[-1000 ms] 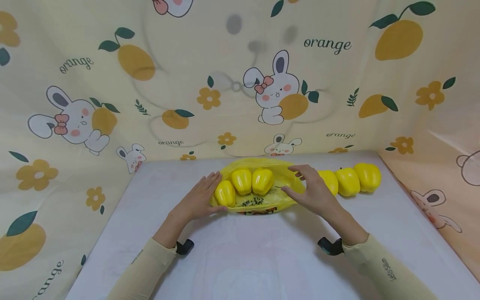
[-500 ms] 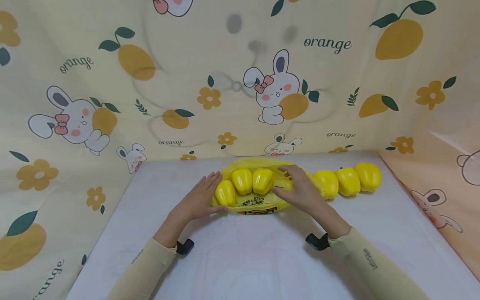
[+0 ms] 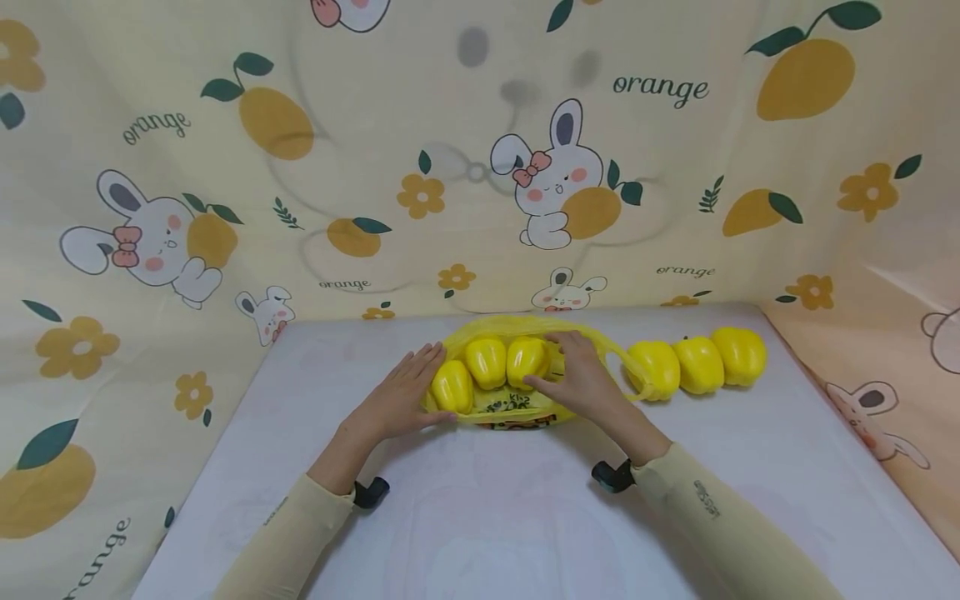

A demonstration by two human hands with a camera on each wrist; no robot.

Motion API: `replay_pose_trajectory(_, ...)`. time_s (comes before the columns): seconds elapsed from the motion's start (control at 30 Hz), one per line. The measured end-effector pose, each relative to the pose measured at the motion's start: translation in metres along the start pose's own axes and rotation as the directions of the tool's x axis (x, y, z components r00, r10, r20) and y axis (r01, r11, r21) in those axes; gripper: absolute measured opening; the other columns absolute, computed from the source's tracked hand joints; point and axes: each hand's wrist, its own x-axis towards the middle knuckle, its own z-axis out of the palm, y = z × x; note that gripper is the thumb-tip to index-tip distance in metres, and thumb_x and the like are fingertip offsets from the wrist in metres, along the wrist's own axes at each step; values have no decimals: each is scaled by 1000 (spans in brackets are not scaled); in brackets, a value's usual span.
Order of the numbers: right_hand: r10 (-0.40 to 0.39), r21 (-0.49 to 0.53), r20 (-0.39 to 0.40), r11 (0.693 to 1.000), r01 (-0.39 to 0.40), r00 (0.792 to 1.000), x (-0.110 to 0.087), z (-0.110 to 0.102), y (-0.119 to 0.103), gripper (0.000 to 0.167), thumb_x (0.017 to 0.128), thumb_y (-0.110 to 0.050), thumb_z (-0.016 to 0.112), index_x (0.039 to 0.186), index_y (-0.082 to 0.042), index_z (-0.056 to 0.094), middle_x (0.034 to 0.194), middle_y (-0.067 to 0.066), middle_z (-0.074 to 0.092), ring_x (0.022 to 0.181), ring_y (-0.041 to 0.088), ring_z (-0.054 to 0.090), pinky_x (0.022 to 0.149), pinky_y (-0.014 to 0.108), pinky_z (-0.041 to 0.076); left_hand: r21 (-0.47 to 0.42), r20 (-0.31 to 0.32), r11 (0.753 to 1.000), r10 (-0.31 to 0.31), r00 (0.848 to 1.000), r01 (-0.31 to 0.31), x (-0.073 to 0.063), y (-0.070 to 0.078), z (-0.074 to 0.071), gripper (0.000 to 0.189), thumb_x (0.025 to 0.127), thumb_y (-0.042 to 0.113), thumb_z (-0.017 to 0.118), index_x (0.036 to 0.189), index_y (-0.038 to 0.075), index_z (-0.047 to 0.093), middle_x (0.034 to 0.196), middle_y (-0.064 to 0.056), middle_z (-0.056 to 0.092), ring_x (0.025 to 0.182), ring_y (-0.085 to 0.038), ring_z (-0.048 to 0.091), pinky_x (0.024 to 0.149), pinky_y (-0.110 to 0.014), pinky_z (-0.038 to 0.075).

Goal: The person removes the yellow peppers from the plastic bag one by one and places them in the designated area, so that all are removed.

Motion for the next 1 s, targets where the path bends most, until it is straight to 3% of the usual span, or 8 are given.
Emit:
replay_pose_trajectory(0.3,57,-46,28,997,-56,998,10,10,0,89,89,-41,89,153,4,47,153,29,49,130,47,53,106,63,53,8,-2,1000,6,1000,-6,1,-2,1,114,95,71,68,173,7,14,181,-7,11,167,-24,9,136,-42,6)
replay_pose_trajectory(0.63,106,-62,55,993,-102,993,13,17,0,95,88,-45,89,156,4,43,159,31,41,147,52,38,119,71,38,11,10,1000,-4,1000,4,1,-2,1,114,95,70,69,173,8,13,181,-7,10,167,-23,8,136,-40,4)
replay_pose_trajectory(1.0,109,-68,54,992,-106,993,15,21,-3,97,87,-42,91,154,5,40,154,32,47,142,51,43,119,68,40,26,10,1000,-4,1000,3,1,-1,1,114,95,71,68,173,7,13,181,-7,10,167,-23,7,136,-40,4)
